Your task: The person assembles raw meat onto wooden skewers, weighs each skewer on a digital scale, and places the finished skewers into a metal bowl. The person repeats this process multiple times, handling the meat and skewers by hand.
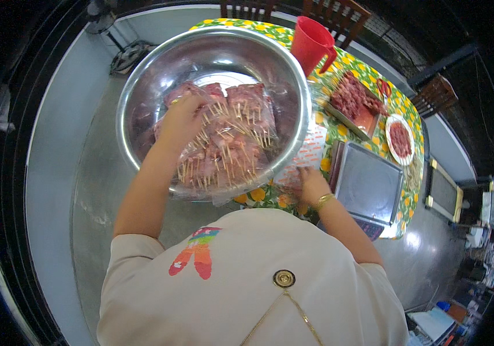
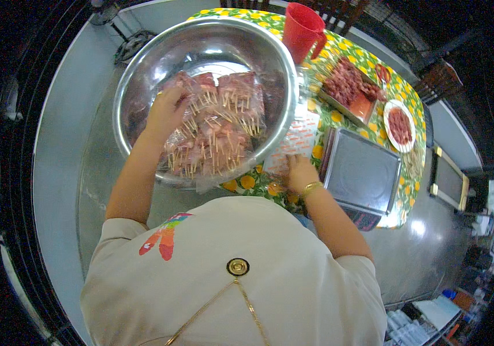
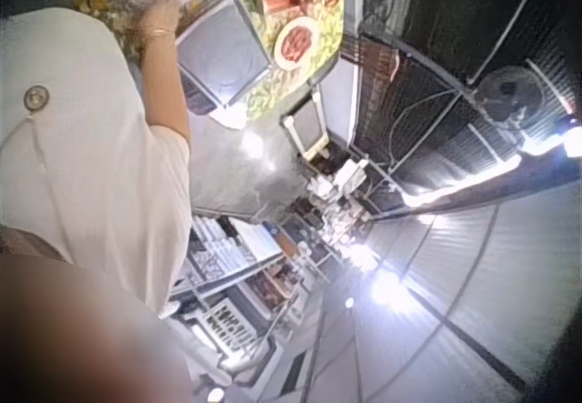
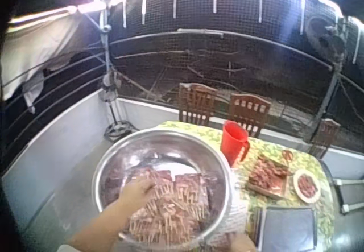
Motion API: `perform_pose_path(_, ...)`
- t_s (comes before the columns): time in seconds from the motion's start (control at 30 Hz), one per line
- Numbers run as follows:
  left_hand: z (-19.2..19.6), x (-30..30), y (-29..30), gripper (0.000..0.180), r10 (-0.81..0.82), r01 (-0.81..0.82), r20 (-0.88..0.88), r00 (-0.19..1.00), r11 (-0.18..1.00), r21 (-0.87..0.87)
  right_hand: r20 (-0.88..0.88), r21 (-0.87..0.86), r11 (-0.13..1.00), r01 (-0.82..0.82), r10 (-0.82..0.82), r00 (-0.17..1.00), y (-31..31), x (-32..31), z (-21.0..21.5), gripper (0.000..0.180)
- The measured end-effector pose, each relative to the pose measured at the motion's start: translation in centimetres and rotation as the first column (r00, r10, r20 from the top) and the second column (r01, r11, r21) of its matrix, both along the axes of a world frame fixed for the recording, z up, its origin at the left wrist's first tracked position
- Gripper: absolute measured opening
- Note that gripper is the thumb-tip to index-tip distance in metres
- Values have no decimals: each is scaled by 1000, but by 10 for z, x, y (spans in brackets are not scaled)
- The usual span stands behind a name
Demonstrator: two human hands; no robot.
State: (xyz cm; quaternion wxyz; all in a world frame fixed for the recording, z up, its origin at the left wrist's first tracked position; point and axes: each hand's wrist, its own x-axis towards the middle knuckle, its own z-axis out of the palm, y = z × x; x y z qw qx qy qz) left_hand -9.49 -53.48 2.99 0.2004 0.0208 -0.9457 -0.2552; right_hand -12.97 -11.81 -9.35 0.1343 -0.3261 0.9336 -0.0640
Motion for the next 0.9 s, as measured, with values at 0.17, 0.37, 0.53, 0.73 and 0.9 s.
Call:
perform_pose_path(0.17,16,-11,166,18,-524,485,25,852,805,342,-82,118,991,-55,65,995,-9,13,-24,39)
perform_pose_path(0.37,-76,12,270,25,-679,683,591,435,677,275,185,11,1000,21,-22,983,0,-21,2,21)
perform_pose_path(0.53,-133,6,287,30,-413,132,686,599,896,424,143,-92,994,-55,68,987,-10,-36,19,15)
perform_pose_path(0.73,-154,22,308,27,-141,522,768,625,807,-276,42,-126,983,-133,139,989,-15,-26,37,15)
perform_pose_path(0.9,-192,32,316,32,-146,426,493,858,738,-523,93,-193,973,-123,143,985,-6,-14,45,16)
